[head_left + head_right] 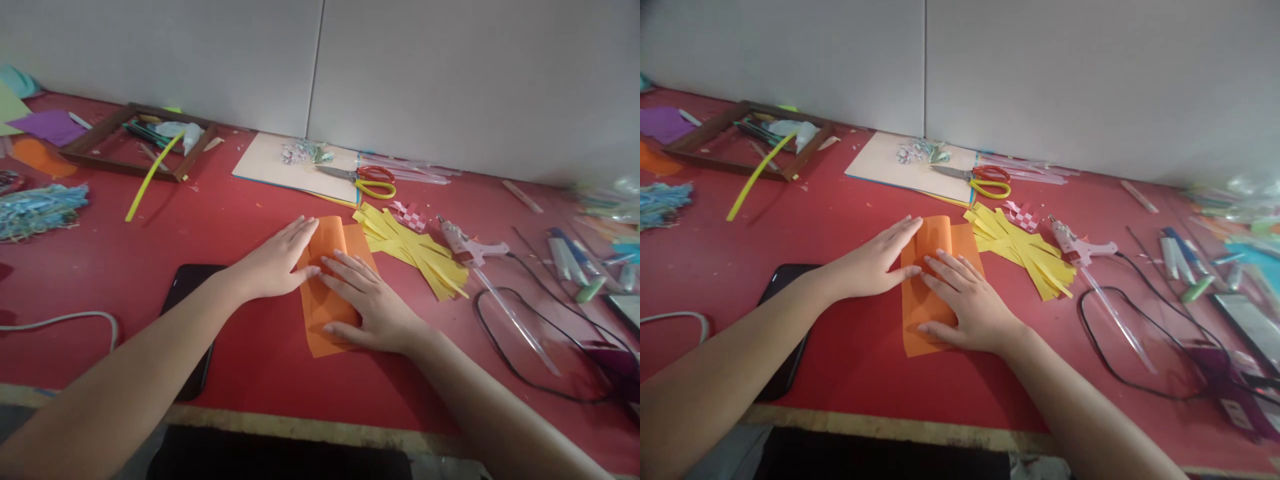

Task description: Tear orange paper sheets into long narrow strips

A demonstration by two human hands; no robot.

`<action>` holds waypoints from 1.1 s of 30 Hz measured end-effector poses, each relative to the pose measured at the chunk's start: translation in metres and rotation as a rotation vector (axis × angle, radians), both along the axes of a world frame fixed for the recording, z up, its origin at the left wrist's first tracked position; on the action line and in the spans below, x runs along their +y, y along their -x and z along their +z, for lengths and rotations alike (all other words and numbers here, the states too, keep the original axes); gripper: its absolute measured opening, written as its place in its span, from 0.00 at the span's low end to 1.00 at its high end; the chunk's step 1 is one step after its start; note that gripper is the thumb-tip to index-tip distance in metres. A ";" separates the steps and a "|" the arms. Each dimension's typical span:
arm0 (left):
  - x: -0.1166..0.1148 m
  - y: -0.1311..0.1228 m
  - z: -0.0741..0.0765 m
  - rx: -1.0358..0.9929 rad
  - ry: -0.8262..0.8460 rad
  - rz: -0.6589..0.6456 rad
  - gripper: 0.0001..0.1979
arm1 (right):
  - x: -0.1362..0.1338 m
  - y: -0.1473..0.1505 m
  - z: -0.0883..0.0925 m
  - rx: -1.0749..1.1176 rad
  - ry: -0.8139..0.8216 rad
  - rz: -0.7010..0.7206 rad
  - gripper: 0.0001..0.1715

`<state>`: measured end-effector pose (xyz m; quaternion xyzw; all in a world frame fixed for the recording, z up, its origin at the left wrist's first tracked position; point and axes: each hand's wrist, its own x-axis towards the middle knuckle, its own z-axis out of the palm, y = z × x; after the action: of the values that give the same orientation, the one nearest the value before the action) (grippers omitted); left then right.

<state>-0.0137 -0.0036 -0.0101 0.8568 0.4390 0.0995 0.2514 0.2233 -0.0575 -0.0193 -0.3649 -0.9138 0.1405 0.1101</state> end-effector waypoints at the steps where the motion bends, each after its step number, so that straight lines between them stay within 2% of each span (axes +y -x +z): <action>1: -0.001 0.000 0.001 0.001 0.017 -0.022 0.39 | 0.000 0.000 0.000 0.004 -0.001 0.005 0.45; 9: -0.005 0.000 0.005 0.097 0.145 -0.140 0.52 | 0.000 0.001 0.000 0.014 0.020 0.005 0.44; 14: -0.004 0.001 0.007 0.118 0.167 -0.149 0.54 | 0.001 0.001 0.000 0.004 0.012 0.007 0.45; 18: -0.004 0.002 0.007 0.128 0.152 -0.159 0.56 | 0.001 0.002 0.000 -0.007 0.026 0.006 0.46; 25: -0.003 0.005 -0.003 0.085 0.079 -0.205 0.59 | -0.001 0.002 0.001 0.009 0.026 -0.006 0.46; 33: -0.005 0.005 -0.002 0.048 0.051 -0.150 0.63 | -0.001 0.003 0.000 -0.005 0.025 -0.014 0.46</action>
<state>-0.0189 -0.0082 -0.0123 0.8829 0.3818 0.0484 0.2691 0.2204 -0.0580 -0.0194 -0.3729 -0.9097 0.1503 0.1040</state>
